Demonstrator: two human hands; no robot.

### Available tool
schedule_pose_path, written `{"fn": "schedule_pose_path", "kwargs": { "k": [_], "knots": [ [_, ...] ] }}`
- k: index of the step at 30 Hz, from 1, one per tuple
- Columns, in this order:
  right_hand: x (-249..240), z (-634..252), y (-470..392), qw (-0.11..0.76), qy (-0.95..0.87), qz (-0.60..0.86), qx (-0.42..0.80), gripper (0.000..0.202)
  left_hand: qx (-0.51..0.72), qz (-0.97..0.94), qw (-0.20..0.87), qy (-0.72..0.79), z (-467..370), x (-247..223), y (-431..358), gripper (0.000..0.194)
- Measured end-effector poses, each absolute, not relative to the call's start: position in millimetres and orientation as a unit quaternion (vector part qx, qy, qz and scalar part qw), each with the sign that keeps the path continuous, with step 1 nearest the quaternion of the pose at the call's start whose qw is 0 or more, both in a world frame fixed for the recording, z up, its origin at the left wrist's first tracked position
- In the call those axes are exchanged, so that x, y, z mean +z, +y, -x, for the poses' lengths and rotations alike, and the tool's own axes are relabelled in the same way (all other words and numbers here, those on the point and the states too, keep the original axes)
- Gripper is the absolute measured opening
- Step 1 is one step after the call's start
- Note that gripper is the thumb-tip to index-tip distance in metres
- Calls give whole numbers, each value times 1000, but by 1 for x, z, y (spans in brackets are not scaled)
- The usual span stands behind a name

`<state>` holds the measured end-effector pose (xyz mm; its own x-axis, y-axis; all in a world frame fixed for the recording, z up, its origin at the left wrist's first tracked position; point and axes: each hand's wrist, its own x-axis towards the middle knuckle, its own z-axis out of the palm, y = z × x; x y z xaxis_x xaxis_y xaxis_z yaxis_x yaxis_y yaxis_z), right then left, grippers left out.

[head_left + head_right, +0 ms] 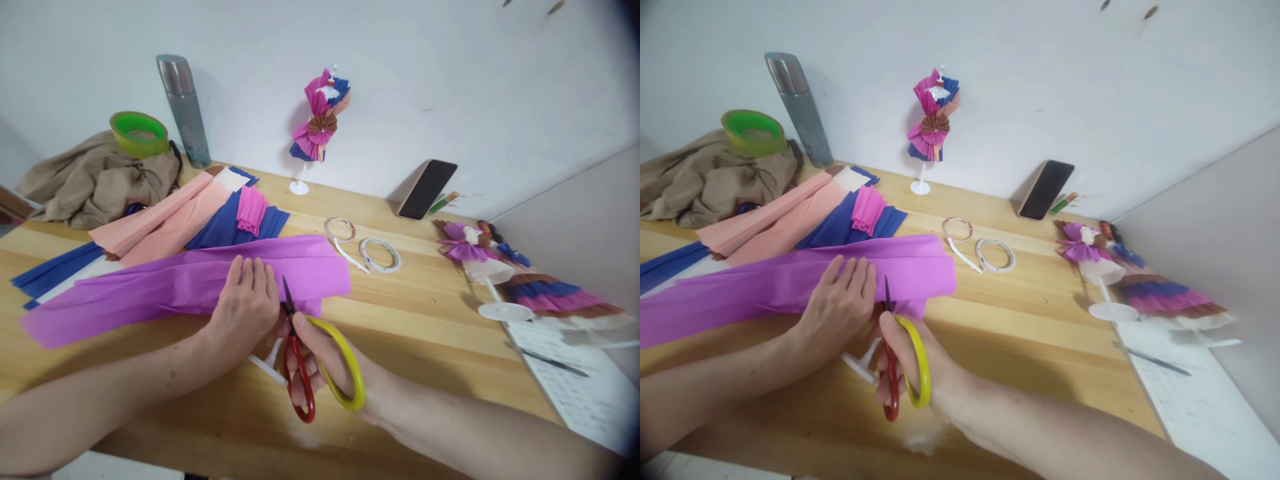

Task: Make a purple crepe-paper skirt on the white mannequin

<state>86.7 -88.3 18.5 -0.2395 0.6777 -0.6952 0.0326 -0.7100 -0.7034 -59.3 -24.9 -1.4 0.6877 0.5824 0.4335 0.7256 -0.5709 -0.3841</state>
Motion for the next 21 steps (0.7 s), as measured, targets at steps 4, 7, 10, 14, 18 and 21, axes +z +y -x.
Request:
{"fn": "schedule_pose_path", "kwargs": {
  "k": [4,7,10,14,18,21],
  "knots": [
    [15,-88,-91,216,-341,563,721,78,-132,878,273,-371,60,-3,-25,38],
    [17,-88,-91,228,-337,559,723,78,-129,881,262,-373,60,-4,-25,38],
    [20,-90,-92,232,-322,548,736,77,-105,890,224,-384,62,0,-22,35],
    [23,-105,-97,213,-326,494,778,71,-41,900,104,-421,67,16,-8,29],
    [30,-134,-104,167,-390,450,786,63,0,874,-9,-485,72,31,12,32],
    [38,-158,-111,87,-540,511,664,43,-11,849,-79,-522,77,37,28,34]
  ]
}}
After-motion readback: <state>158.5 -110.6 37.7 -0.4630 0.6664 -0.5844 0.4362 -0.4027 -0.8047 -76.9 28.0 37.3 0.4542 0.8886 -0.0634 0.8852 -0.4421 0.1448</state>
